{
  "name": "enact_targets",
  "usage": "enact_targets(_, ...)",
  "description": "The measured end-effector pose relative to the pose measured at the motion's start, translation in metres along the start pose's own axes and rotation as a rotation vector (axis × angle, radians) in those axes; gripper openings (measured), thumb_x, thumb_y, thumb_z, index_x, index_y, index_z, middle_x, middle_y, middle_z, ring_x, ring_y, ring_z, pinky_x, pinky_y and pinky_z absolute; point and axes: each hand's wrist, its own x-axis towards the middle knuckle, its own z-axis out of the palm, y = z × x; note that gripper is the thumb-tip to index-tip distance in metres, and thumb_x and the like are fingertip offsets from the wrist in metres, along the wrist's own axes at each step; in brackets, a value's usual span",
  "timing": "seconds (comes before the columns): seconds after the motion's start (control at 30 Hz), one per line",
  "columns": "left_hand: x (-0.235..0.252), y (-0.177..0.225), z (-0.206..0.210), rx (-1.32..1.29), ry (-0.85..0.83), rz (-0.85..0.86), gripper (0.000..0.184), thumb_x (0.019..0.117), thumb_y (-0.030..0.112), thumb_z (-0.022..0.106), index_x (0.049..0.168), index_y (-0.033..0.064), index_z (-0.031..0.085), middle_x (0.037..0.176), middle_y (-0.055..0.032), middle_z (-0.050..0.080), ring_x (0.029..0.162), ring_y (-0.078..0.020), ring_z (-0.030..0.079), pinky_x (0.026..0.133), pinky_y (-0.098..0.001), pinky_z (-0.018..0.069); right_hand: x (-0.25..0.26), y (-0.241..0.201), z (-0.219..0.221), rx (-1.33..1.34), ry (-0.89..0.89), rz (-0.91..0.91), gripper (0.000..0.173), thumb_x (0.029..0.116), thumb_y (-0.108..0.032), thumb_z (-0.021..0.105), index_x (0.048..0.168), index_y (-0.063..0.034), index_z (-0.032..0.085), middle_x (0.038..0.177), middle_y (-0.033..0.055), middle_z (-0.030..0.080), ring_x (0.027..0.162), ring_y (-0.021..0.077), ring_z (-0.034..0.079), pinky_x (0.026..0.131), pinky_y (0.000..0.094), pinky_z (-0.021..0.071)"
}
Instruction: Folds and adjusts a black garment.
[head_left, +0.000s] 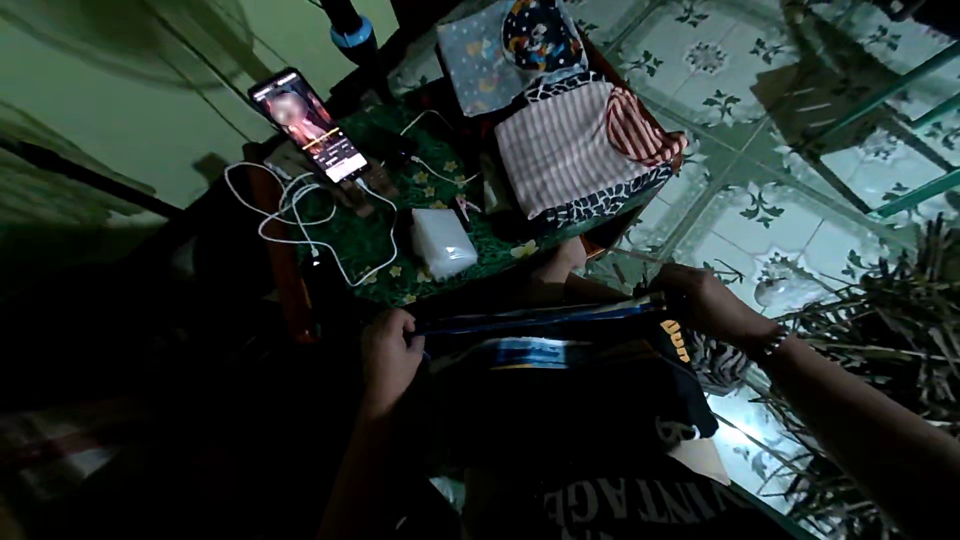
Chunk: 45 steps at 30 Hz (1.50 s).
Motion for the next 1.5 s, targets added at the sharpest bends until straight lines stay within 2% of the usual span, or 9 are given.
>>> enact_targets(0.2, -0.055, -0.028, 0.001, 0.041, 0.106, 0.007, 0.028, 0.0787, -0.005, 0.069, 0.107, -0.0056, 0.066, 0.112, -0.0268, 0.067, 0.105, -0.0463, 0.065, 0.091, -0.0624, 0.0512, -0.039, -0.022, 0.000, -0.084, 0.115, -0.076, 0.012, 0.0815, 0.005, 0.072, 0.093, 0.0018, 0.070, 0.096, 0.0168, 0.067, 0.087, 0.0300, 0.068, 0.077, 0.0490, 0.0589)
enact_targets(0.4, -0.109, -0.028, -0.006, 0.066, 0.281, 0.051, 0.015, 0.0803, 0.007, 0.068, 0.091, -0.0036, 0.067, 0.099, -0.0231, 0.066, 0.094, -0.0386, 0.065, 0.084, -0.0530, 0.0544, -0.081, -0.030, 0.015, -0.140, 0.127, -0.189, 0.009, 0.0916, -0.007, 0.062, 0.095, -0.0008, 0.068, 0.096, 0.0189, 0.067, 0.087, 0.0332, 0.069, 0.073, 0.0476, 0.0594)
enact_targets(0.57, -0.145, -0.018, -0.011, 0.130, 0.022, -0.217, 0.031, 0.0873, 0.019, 0.075, 0.101, -0.0080, 0.069, 0.113, -0.0325, 0.064, 0.111, -0.0525, 0.061, 0.096, -0.0671, 0.0468, -0.101, -0.033, 0.031, -0.213, 0.125, -0.252, 0.012, 0.0948, -0.010, 0.058, 0.093, -0.0031, 0.067, 0.095, 0.0172, 0.069, 0.088, 0.0325, 0.070, 0.072, 0.0449, 0.0603)
enact_targets(0.67, -0.147, -0.009, -0.013, 0.138, -0.214, -0.351, 0.039, 0.0974, 0.030, 0.067, 0.113, -0.0053, 0.069, 0.122, -0.0273, 0.065, 0.120, -0.0445, 0.060, 0.104, -0.0576, 0.0449, -0.107, -0.031, 0.041, -0.243, 0.101, -0.224, 0.012, 0.0923, -0.009, 0.059, 0.094, -0.0008, 0.068, 0.095, 0.0191, 0.069, 0.087, 0.0361, 0.071, 0.071, 0.0483, 0.0602)
enact_targets(0.87, -0.167, -0.041, 0.020, 0.085, 0.053, -0.157, 0.044, 0.0923, 0.041, 0.071, 0.096, -0.0027, 0.071, 0.099, -0.0234, 0.069, 0.096, -0.0410, 0.067, 0.087, -0.0553, 0.0545, -0.114, -0.024, 0.051, -0.272, 0.130, -0.195, 0.013, 0.0957, -0.010, 0.057, 0.094, -0.0025, 0.067, 0.095, 0.0185, 0.069, 0.087, 0.0364, 0.071, 0.069, 0.0491, 0.0596)
enact_targets(1.0, -0.169, -0.068, 0.032, 0.179, 0.118, -0.152, 0.041, 0.0918, 0.045, 0.070, 0.099, 0.0050, 0.074, 0.101, -0.0175, 0.072, 0.098, -0.0376, 0.068, 0.088, -0.0543, 0.0544, -0.115, -0.026, 0.052, -0.298, 0.138, -0.177, 0.012, 0.0941, -0.010, 0.058, 0.097, -0.0038, 0.068, 0.097, 0.0175, 0.070, 0.092, 0.0370, 0.071, 0.073, 0.0498, 0.0596)
enact_targets(1.27, -0.174, -0.058, 0.055, 0.197, -0.271, -0.322, 0.039, 0.1003, 0.027, 0.061, 0.125, -0.0025, 0.066, 0.122, -0.0272, 0.066, 0.114, -0.0467, 0.064, 0.097, -0.0625, 0.0501, -0.116, -0.019, 0.057, -0.297, 0.041, -0.066, 0.016, 0.0958, -0.015, 0.060, 0.102, -0.0017, 0.068, 0.099, 0.0204, 0.069, 0.097, 0.0413, 0.069, 0.078, 0.0554, 0.0579)
enact_targets(1.4, -0.144, -0.022, 0.038, -0.190, -0.519, -0.374, 0.056, 0.0940, 0.022, 0.073, 0.143, 0.0038, 0.053, 0.140, -0.0171, 0.059, 0.129, -0.0289, 0.057, 0.108, -0.0487, 0.0473, -0.109, -0.020, 0.049, -0.302, 0.029, 0.004, 0.022, 0.0954, -0.022, 0.063, 0.104, -0.0029, 0.068, 0.111, 0.0225, 0.067, 0.108, 0.0440, 0.064, 0.086, 0.0587, 0.0552)
enact_targets(1.5, -0.132, 0.004, 0.038, -0.505, -0.318, -0.199, 0.067, 0.0983, 0.029, 0.057, 0.154, -0.0034, 0.037, 0.158, -0.0227, 0.040, 0.146, -0.0299, 0.041, 0.119, -0.0453, 0.0360, -0.099, -0.017, 0.039, -0.282, -0.052, 0.054, 0.019, 0.0942, -0.015, 0.064, 0.110, -0.0044, 0.069, 0.137, 0.0174, 0.061, 0.129, 0.0424, 0.055, 0.101, 0.0624, 0.0466)
